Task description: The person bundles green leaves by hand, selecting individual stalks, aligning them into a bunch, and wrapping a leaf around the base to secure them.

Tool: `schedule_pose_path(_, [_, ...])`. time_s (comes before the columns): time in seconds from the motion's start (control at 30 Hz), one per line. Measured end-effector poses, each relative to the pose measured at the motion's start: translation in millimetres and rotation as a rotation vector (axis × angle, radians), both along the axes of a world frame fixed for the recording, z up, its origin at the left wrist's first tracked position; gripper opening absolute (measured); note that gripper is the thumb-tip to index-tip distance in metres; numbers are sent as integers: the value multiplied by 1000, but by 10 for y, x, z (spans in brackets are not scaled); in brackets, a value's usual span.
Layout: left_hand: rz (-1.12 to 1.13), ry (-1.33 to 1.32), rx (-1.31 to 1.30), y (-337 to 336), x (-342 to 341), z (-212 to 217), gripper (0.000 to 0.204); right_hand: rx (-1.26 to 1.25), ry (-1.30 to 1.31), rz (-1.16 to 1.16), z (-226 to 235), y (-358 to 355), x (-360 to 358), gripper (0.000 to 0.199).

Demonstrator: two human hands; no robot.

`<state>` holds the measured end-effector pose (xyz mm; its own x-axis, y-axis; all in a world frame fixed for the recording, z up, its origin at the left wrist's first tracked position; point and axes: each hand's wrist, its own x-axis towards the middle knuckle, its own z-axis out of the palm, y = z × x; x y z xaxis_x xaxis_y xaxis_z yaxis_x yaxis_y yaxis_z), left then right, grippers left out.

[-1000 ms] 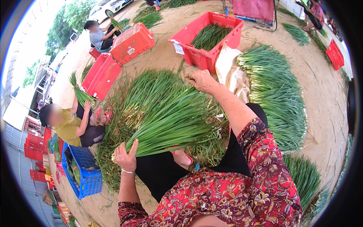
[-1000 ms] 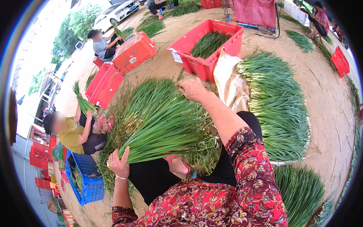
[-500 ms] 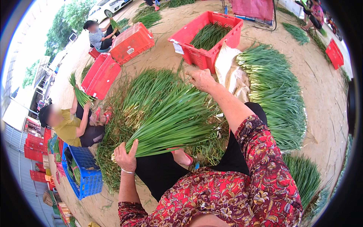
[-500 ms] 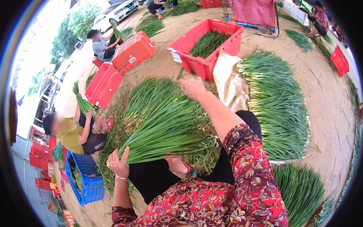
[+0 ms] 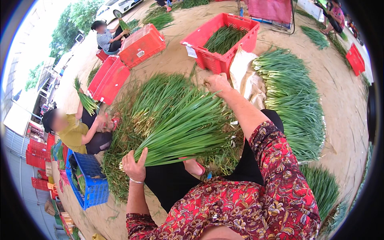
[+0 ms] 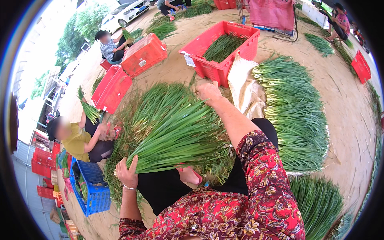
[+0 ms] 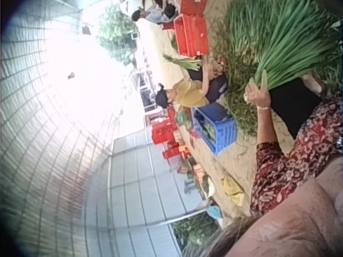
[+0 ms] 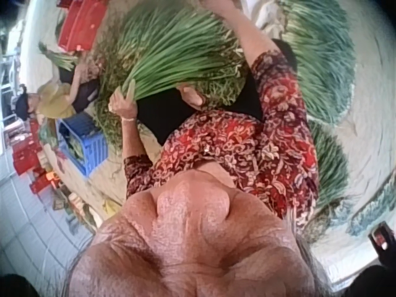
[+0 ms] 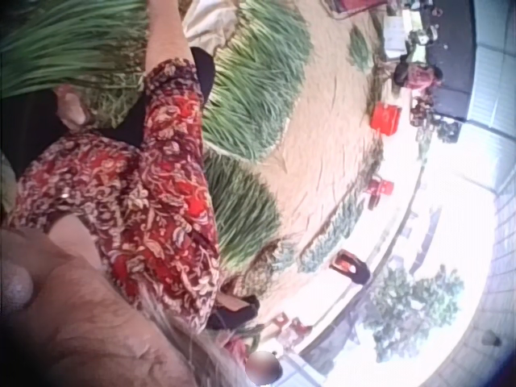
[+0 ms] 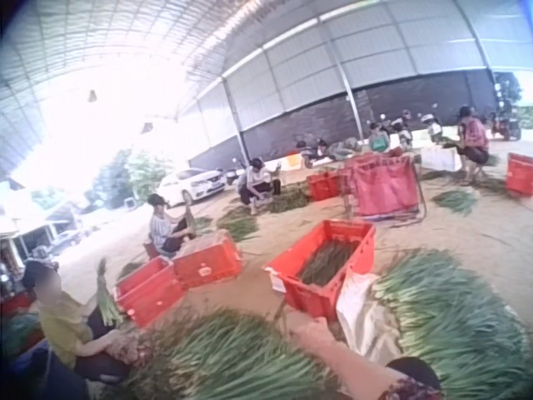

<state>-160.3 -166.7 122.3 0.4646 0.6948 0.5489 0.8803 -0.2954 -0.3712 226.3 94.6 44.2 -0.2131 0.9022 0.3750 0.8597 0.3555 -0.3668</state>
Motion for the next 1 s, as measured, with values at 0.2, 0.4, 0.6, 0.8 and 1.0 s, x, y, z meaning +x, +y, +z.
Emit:
schedule_pose_path(0.2, [38,-32,19,18,-63,-75,55,-405,1069,-46,247,24,123,22])
schedule_pose_path(0.4, [111,-79,50,-64,-177,-150,48,-403,899,-149,596,-182,361,23])
schedule_pose_path(0.6, [152,-105,70,-76,-206,-185,46,-11,73,-201,385,-331,455,21])
schedule_pose_path(0.8, [160,-100,55,-69,-205,-176,44,-22,721,35,698,-325,278,22])
schedule_pose_path(1.0, [139,-97,49,-60,-170,-152,45,-105,840,58,535,-240,201,29])
